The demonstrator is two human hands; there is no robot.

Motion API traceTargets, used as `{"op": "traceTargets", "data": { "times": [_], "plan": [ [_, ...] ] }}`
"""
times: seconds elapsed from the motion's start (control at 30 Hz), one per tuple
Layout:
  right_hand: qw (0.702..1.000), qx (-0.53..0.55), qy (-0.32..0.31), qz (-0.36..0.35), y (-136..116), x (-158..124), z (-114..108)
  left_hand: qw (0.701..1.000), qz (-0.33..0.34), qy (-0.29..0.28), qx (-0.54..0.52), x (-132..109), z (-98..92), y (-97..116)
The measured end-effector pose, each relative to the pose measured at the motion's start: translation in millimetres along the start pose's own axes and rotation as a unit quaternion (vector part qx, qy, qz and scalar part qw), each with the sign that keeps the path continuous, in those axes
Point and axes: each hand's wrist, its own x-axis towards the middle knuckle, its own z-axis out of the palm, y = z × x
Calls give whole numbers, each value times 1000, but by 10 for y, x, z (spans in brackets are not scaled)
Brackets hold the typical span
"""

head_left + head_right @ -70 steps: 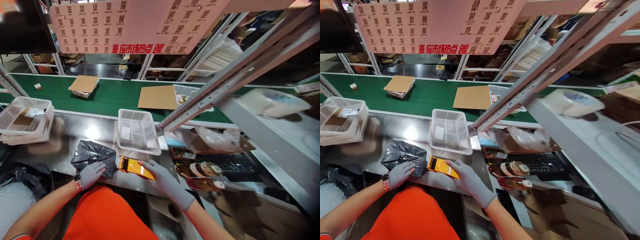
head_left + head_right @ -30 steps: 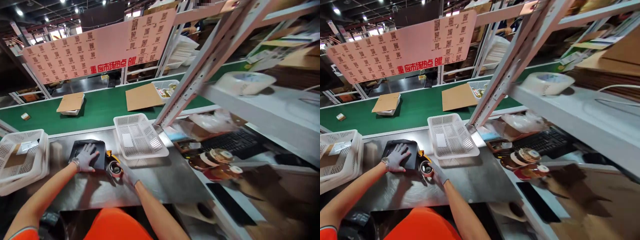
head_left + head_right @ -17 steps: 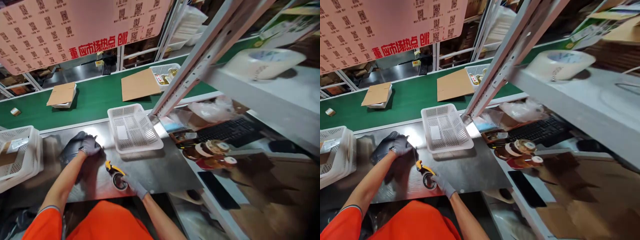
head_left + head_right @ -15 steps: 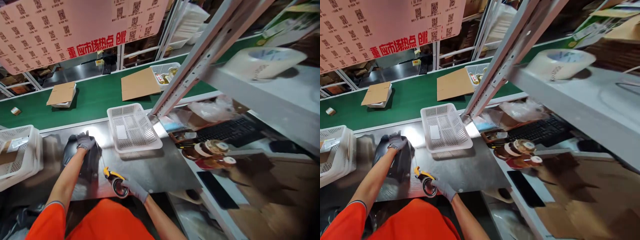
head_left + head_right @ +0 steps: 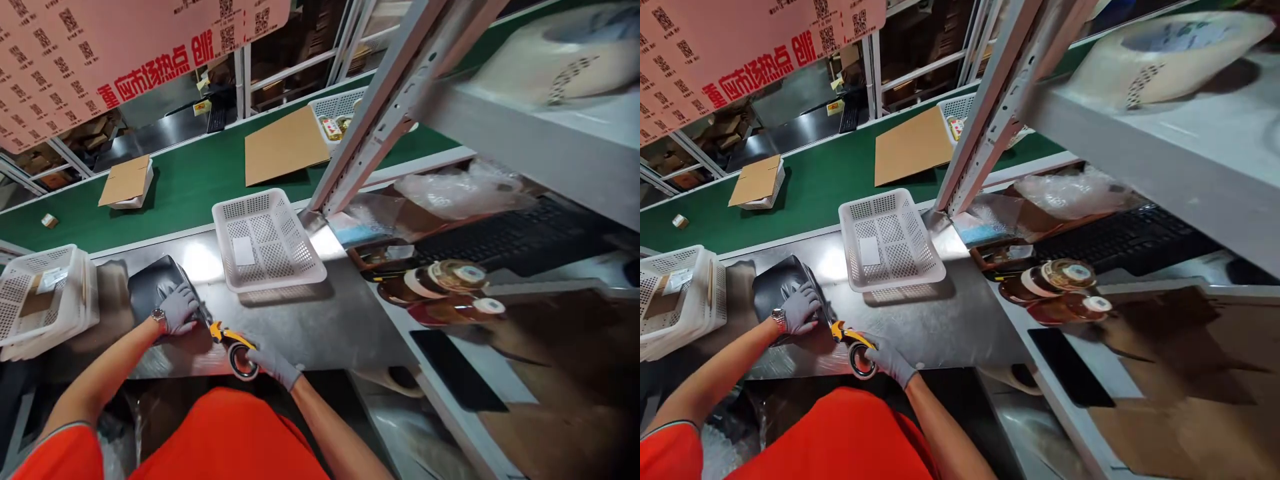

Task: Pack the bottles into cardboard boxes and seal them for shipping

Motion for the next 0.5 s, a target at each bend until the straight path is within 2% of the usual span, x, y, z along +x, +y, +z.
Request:
{"op": "traceTargets", "data": {
  "times": [0.07,0.1,0.17,0.23,0.33,0.43,0.5],
  "plan": [
    [1000,-11,-17,-2,76,-84,21,991,-123,52,23,219,-15,4],
    [999,-28,-42,4,110,-123,36,977,-197,76,28,356,-33,-8],
    [994,-59,-96,13,147,-159,85,935,-334,113,27,619,-73,-41],
    [988,-83,-129,12,114,-101,182,898,-419,133,21,805,-104,-67],
    [972,-190,-140,13,-77,180,495,879,-453,145,22,899,-126,-79],
    [941,-296,-164,-5,-331,509,992,885,-441,146,16,886,-142,-93],
    [919,-343,-191,-28,-449,611,1287,888,-435,148,9,875,-155,-100]
  ]
}}
